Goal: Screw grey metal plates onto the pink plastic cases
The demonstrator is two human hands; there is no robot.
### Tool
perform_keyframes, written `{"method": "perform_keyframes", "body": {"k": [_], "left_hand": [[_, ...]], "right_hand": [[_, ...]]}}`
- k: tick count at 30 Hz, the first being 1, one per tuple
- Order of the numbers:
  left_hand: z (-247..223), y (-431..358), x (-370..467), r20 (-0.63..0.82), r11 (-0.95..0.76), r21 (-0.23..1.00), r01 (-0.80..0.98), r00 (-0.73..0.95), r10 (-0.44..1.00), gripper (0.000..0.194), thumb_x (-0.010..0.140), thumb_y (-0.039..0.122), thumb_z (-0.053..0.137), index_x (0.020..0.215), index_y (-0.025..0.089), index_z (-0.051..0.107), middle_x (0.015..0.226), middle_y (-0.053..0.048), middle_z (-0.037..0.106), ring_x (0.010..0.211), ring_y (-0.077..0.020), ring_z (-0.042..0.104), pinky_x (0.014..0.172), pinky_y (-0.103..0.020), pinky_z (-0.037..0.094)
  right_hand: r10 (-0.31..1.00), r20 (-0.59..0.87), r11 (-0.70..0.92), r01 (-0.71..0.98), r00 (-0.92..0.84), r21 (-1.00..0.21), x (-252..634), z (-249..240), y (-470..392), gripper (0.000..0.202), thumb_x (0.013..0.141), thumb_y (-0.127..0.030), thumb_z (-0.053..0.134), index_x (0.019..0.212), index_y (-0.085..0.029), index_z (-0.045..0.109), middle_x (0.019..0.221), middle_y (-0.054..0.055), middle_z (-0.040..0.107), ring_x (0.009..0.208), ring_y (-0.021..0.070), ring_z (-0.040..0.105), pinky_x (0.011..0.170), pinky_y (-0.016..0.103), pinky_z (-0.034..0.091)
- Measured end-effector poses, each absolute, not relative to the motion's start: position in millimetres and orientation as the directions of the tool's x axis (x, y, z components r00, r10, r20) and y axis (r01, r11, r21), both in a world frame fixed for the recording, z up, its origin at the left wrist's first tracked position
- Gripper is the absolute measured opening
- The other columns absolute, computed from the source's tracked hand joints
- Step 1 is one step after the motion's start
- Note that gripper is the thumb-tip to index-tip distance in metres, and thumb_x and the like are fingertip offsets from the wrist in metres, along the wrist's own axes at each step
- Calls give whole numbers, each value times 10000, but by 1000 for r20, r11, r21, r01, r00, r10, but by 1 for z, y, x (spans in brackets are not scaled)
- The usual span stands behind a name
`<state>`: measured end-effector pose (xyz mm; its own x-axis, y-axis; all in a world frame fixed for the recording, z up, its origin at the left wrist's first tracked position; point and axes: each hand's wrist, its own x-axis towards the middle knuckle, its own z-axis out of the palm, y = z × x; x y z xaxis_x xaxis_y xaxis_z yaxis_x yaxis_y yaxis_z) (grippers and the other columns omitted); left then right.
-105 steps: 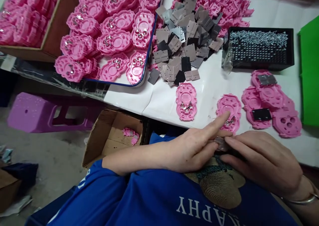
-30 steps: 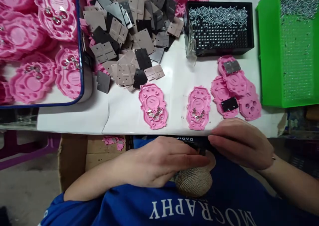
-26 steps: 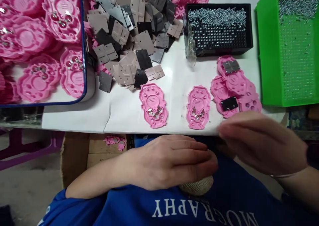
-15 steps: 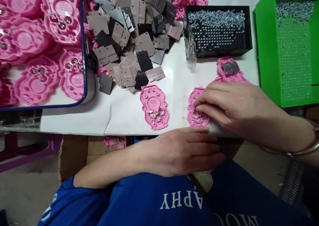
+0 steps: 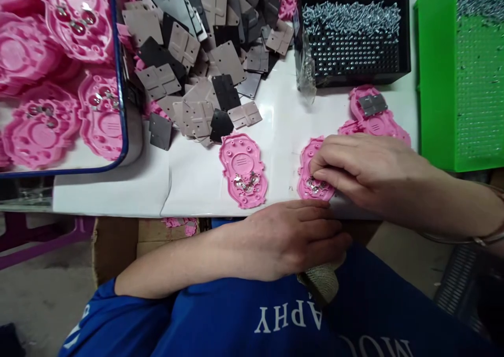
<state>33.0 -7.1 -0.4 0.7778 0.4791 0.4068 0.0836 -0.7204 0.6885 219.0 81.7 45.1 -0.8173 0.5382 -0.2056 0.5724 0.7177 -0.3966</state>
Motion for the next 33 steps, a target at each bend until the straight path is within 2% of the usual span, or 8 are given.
{"method": "perform_keyframes", "body": {"k": [14, 20, 26, 33], "left_hand": [[1, -6, 32, 382, -708, 702, 79, 797, 468, 346, 1027, 139, 377, 1267, 16, 595, 1233, -163, 674, 1270, -263, 573, 1162, -418, 429], [3, -5, 30, 358, -704, 705, 92, 811, 464, 374, 1043, 157, 320, 1280, 34, 582, 1237, -154, 677, 1261, -233, 580, 1166, -407, 425], [-1, -6, 31, 387, -707, 704, 72, 795, 466, 360, 1034, 158, 361, 1286, 20, 578, 1233, -159, 675, 1254, -244, 582, 1166, -406, 425], [-2, -7, 30, 391, -712, 699, 68, 798, 459, 372, 1032, 148, 353, 1305, 12, 566, 1259, -170, 662, 1276, -247, 567, 1163, -408, 434]], "right_hand": [[491, -200, 757, 529, -848, -383, 216, 49, 85, 229, 954, -198, 446, 761, -165, 566, 756, 22, 568, 671, 119, 420, 664, 279, 273], [512, -231, 709, 559, -827, -430, 213, 50, 88, 232, 946, -187, 458, 770, -165, 608, 762, 14, 593, 676, 108, 463, 659, 269, 283], [553, -276, 645, 614, -786, -455, 212, 53, 88, 186, 917, -190, 518, 768, -167, 626, 751, 1, 609, 663, 94, 471, 647, 253, 291], [504, -238, 678, 551, -830, -486, 215, 52, 91, 196, 924, -190, 509, 801, -164, 660, 775, 8, 620, 697, 95, 506, 662, 239, 324]]}}
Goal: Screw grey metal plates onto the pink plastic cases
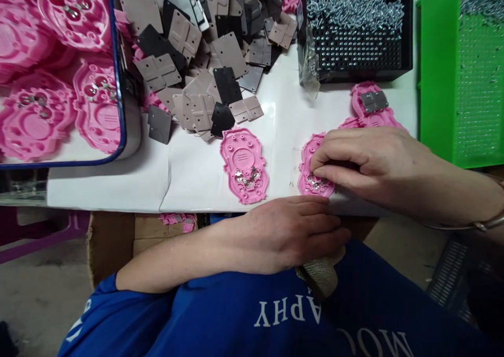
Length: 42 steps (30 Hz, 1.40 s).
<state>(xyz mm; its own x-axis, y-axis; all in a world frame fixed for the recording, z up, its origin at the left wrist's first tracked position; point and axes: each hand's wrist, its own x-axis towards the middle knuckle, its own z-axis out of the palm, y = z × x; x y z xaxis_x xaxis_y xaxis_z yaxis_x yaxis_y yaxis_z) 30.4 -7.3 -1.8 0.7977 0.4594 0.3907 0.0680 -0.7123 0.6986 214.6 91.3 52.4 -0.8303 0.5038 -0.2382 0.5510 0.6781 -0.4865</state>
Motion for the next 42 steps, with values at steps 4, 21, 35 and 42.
{"method": "perform_keyframes", "body": {"k": [4, 21, 35, 42], "left_hand": [[-2, -7, 31, 389, -721, 689, 80, 798, 460, 381, 1036, 146, 331, 1311, 19, 560, 1273, -164, 658, 1287, -238, 560, 1168, -402, 432], [-1, -8, 32, 397, -734, 673, 93, 791, 465, 370, 1015, 122, 361, 1289, 12, 584, 1239, -152, 677, 1252, -222, 594, 1186, -383, 415], [-3, -8, 32, 393, -702, 709, 66, 790, 471, 380, 1023, 127, 344, 1295, 0, 576, 1257, -161, 670, 1256, -222, 587, 1180, -378, 415], [-3, -8, 32, 392, -688, 723, 56, 788, 476, 391, 1027, 138, 329, 1302, -3, 569, 1253, -164, 670, 1262, -225, 583, 1178, -379, 417]], "right_hand": [[477, -205, 699, 511, -855, -500, 216, 53, 92, 203, 929, -182, 506, 830, -159, 682, 809, 17, 634, 718, 92, 526, 678, 234, 348], [546, -299, 606, 616, -782, -504, 206, 60, 95, 148, 828, -180, 600, 711, -188, 690, 663, -22, 620, 570, 68, 469, 550, 241, 289], [571, -406, 433, 682, -714, -590, 202, 63, 100, 133, 833, -180, 644, 738, -185, 737, 711, -21, 688, 568, 65, 570, 507, 207, 387], [524, -403, 490, 653, -750, -578, 203, 60, 103, 127, 851, -192, 642, 775, -189, 743, 759, -13, 701, 623, 79, 587, 571, 229, 401]]}}
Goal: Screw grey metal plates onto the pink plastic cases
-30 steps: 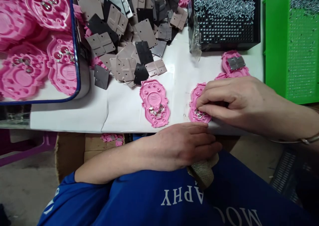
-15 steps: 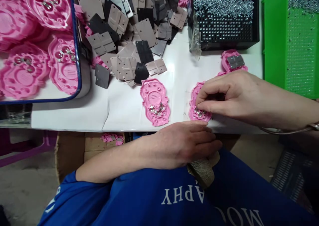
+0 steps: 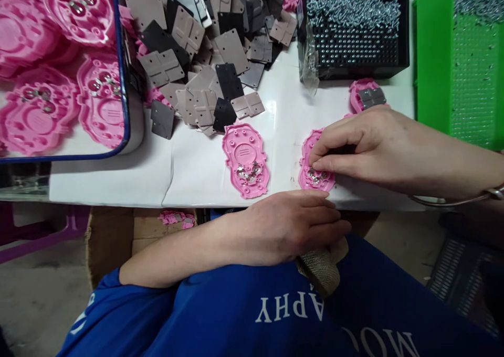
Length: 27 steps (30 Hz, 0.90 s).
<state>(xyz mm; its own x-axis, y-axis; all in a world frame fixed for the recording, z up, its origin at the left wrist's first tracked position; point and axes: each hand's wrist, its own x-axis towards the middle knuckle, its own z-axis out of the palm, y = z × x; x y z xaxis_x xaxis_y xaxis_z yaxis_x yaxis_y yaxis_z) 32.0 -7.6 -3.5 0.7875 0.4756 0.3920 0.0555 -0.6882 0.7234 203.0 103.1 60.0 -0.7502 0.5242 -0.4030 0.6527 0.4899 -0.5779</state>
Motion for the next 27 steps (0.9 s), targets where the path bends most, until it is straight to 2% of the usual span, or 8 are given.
{"method": "perform_keyframes", "body": {"k": [6, 11, 17, 23, 27], "left_hand": [[-4, -9, 32, 367, -679, 730, 75, 796, 482, 392, 1032, 150, 317, 1317, 26, 556, 1266, -158, 666, 1264, -213, 578, 1169, -385, 429], [-4, -11, 33, 349, -669, 735, 108, 786, 510, 369, 1038, 153, 327, 1310, 64, 560, 1275, -141, 662, 1252, -204, 580, 1146, -374, 445], [-7, -14, 36, 355, -661, 739, 127, 761, 543, 317, 1022, 148, 405, 1274, 74, 583, 1266, -133, 653, 1208, -218, 597, 1115, -362, 457], [-8, -14, 38, 330, -637, 760, 129, 768, 549, 319, 1017, 162, 432, 1285, 68, 578, 1205, -127, 659, 1162, -229, 600, 1041, -334, 479], [-6, -14, 39, 297, -615, 775, 143, 778, 554, 313, 1023, 175, 427, 1277, 86, 587, 1159, -116, 663, 1101, -209, 605, 1005, -320, 483]], "right_hand": [[505, -479, 427, 690, -718, -584, 202, 62, 103, 153, 863, -244, 615, 794, -200, 744, 790, -21, 704, 665, 79, 596, 601, 224, 402], [499, -496, 449, 702, -710, -553, 202, 66, 101, 196, 883, -267, 569, 806, -198, 736, 801, -3, 697, 688, 90, 579, 643, 244, 383], [504, -508, 485, 716, -698, -503, 199, 68, 101, 191, 865, -207, 553, 795, -188, 729, 795, -7, 695, 669, 84, 558, 629, 252, 355], [447, -543, 469, 703, -711, -535, 194, 71, 107, 181, 822, -135, 580, 817, -187, 753, 797, -15, 707, 687, 76, 579, 674, 237, 385], [458, -588, 489, 742, -666, -459, 186, 72, 108, 179, 805, -125, 583, 781, -182, 750, 749, -7, 692, 659, 88, 561, 658, 253, 365]]}}
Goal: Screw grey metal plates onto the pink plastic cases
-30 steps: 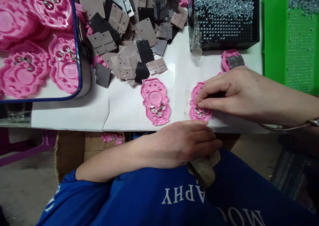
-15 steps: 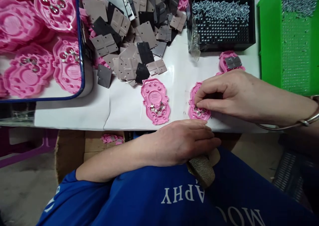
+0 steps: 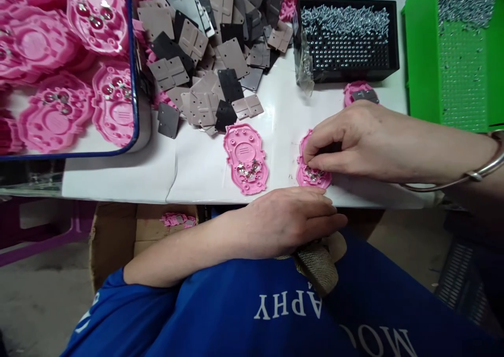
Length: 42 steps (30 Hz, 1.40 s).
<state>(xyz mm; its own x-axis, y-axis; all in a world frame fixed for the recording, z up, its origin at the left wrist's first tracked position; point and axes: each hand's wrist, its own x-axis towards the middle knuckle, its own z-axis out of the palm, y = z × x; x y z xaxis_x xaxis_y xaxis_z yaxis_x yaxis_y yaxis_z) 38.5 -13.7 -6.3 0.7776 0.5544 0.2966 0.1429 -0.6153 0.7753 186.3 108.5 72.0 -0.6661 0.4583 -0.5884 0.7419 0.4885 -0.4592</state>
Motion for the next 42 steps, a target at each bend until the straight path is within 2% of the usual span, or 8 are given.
{"method": "perform_keyframes", "body": {"k": [5, 11, 17, 21, 27, 31, 36, 42], "left_hand": [[-5, -14, 39, 285, -589, 795, 142, 770, 570, 296, 1018, 166, 438, 1253, 87, 600, 1115, -123, 667, 1113, -206, 614, 992, -321, 494], [-4, -13, 38, 311, -610, 780, 137, 762, 568, 316, 1023, 161, 417, 1255, 62, 609, 1113, -133, 675, 1098, -221, 621, 996, -351, 509], [-3, -11, 38, 233, -532, 835, 143, 783, 576, 299, 1028, 186, 418, 1256, 103, 593, 1105, -109, 667, 1099, -195, 620, 991, -310, 507], [-3, -12, 39, 263, -571, 809, 138, 784, 562, 305, 1028, 173, 405, 1244, 97, 605, 1110, -113, 672, 1109, -202, 614, 1009, -319, 493], [-2, -14, 39, 252, -556, 817, 152, 773, 582, 322, 1041, 187, 388, 1258, 78, 600, 1109, -119, 679, 1118, -205, 616, 1006, -331, 491], [-2, -14, 38, 264, -599, 780, 178, 775, 575, 318, 1034, 192, 403, 1265, 108, 605, 1152, -112, 673, 1124, -201, 617, 1014, -319, 487], [1, -9, 37, 314, -686, 710, 157, 802, 509, 337, 1019, 152, 410, 1283, 66, 601, 1222, -119, 665, 1181, -195, 585, 1082, -297, 443], [3, -1, 38, 342, -809, 565, 165, 845, 411, 372, 1023, 137, 358, 1258, 117, 646, 1117, -71, 717, 1112, -181, 630, 1075, -279, 438]], "right_hand": [[505, -644, 479, 807, -575, -345, 179, 73, 108, 159, 789, -136, 594, 766, -177, 745, 690, -3, 658, 621, 88, 519, 648, 264, 344], [469, -626, 425, 781, -623, -458, 187, 72, 109, 159, 795, -149, 579, 778, -168, 736, 696, -13, 667, 601, 68, 527, 601, 246, 351], [505, -576, 498, 762, -643, -415, 192, 66, 106, 154, 786, -174, 570, 750, -178, 720, 638, -21, 636, 546, 56, 473, 556, 240, 299], [491, -566, 534, 742, -662, -405, 190, 65, 106, 156, 788, -184, 567, 746, -177, 717, 644, -18, 633, 544, 50, 460, 561, 237, 283], [486, -598, 477, 767, -637, -430, 191, 68, 106, 143, 798, -194, 565, 752, -162, 696, 666, -16, 639, 570, 56, 477, 580, 241, 304], [482, -569, 479, 744, -666, -466, 196, 68, 105, 176, 834, -217, 541, 774, -161, 697, 693, -5, 653, 586, 68, 494, 591, 242, 313], [480, -475, 587, 672, -737, -451, 202, 61, 101, 216, 867, -284, 502, 800, -203, 691, 749, 1, 666, 616, 96, 521, 609, 245, 318], [537, -427, 698, 668, -727, -259, 202, 61, 90, 205, 883, -259, 486, 731, -200, 611, 678, 10, 601, 595, 121, 479, 581, 275, 280]]}}
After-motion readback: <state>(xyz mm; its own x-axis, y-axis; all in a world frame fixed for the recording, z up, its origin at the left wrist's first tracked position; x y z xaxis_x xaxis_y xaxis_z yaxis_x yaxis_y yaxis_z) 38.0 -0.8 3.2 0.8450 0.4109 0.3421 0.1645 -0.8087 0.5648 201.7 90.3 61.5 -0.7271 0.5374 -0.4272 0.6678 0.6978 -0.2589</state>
